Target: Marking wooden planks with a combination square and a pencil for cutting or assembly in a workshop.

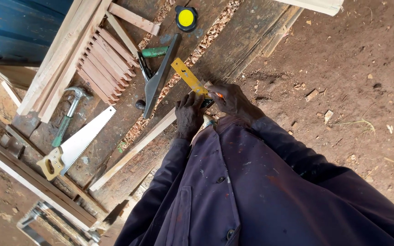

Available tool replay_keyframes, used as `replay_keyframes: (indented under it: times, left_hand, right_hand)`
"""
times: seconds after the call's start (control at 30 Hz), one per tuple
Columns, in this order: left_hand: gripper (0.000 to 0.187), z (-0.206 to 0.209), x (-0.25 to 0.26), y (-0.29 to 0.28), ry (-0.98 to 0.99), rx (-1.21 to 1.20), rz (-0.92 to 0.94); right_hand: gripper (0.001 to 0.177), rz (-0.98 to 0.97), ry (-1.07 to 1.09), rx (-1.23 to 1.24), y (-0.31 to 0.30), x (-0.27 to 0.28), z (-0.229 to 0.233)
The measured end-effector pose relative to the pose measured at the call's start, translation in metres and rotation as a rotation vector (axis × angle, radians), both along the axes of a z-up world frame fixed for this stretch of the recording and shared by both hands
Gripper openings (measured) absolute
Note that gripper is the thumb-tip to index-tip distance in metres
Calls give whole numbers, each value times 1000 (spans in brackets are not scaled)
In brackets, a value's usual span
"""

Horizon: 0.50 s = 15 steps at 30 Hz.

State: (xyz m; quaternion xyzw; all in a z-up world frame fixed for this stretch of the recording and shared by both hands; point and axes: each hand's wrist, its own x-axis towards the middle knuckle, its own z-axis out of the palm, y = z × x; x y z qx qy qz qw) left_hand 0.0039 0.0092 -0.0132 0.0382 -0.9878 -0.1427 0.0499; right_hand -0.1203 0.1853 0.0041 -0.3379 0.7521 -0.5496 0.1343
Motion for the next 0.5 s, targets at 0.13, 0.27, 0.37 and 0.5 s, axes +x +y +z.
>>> replay_keyframes:
  times: [0.13,0.27,0.37,0.5]
  left_hand:
    - [42,-30,0,0,83,-21,-8]
    - [40,-30,3,-2,121,-22,46]
    - [47,-36,0,5,168,30,99]
    - [44,-15,1,12,190,51,158]
  right_hand:
    - [17,154,51,169,22,-12,-14]
    - [42,127,95,301,22,-15,-9]
    - [49,114,-127,388,15,-8,4]
    - [35,122,-444,360,-3,-6,-66]
